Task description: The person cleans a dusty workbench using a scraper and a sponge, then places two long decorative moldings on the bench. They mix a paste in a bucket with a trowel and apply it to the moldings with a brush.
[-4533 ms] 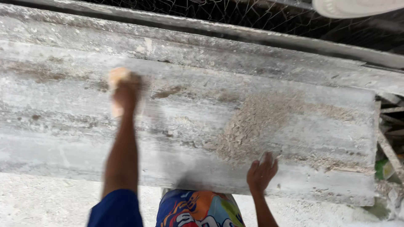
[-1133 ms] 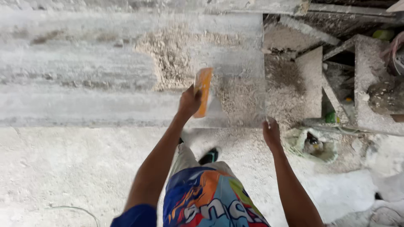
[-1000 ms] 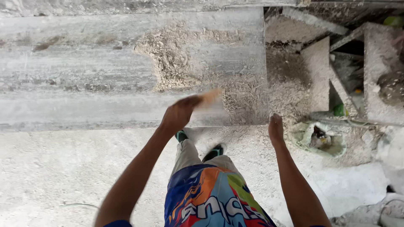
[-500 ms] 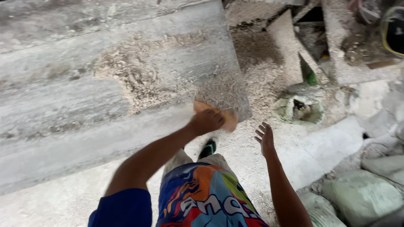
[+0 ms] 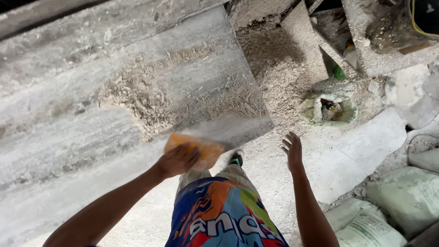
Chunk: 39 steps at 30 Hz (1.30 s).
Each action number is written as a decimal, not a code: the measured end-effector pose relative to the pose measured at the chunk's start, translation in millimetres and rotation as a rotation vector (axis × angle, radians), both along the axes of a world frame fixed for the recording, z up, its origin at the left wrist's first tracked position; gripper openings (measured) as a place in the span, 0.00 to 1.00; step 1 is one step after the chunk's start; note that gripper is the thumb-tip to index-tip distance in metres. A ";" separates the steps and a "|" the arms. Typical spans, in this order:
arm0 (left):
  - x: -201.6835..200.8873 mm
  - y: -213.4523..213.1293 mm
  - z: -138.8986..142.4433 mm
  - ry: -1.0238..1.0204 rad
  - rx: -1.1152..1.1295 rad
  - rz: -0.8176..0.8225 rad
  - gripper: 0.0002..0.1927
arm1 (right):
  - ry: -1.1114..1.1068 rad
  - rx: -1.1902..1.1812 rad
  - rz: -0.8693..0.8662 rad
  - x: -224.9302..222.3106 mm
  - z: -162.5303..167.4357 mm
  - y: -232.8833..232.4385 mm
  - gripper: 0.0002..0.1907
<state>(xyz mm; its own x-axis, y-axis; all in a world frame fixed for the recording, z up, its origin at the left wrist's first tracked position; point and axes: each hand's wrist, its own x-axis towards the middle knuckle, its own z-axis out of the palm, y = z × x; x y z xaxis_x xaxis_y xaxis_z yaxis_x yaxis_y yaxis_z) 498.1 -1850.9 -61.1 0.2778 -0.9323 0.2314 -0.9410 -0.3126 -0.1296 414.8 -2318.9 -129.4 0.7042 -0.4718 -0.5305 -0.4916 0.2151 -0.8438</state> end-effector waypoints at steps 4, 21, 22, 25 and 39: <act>58.0 -63.1 3.1 -0.164 -0.175 -0.179 0.10 | -0.031 -0.016 -0.040 -11.4 -0.5 1.9 0.34; 36.3 -109.0 32.4 -0.019 -0.047 -0.398 0.10 | -0.081 -0.013 -0.028 -4.7 22.7 -2.6 0.34; 37.3 -125.5 30.2 0.011 -0.045 -0.439 0.09 | -0.076 -0.018 -0.024 -5.1 24.8 -3.3 0.34; 75.3 -213.0 27.1 -0.105 -0.129 -0.260 0.13 | -0.072 -0.044 0.008 -5.1 35.0 -9.9 0.35; 64.3 -146.6 56.1 1.148 -0.628 0.723 0.20 | -0.097 -0.091 0.185 14.5 23.2 -2.3 0.34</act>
<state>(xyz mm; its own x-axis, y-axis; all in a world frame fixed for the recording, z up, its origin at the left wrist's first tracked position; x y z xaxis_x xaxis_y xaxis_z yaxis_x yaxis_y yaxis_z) 562.4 -1997.5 -5.0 0.9278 -0.3510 -0.1267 -0.0557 -0.4660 0.8830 429.3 -2321.2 -106.3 0.8288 -0.3731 -0.4171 -0.4310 0.0499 -0.9010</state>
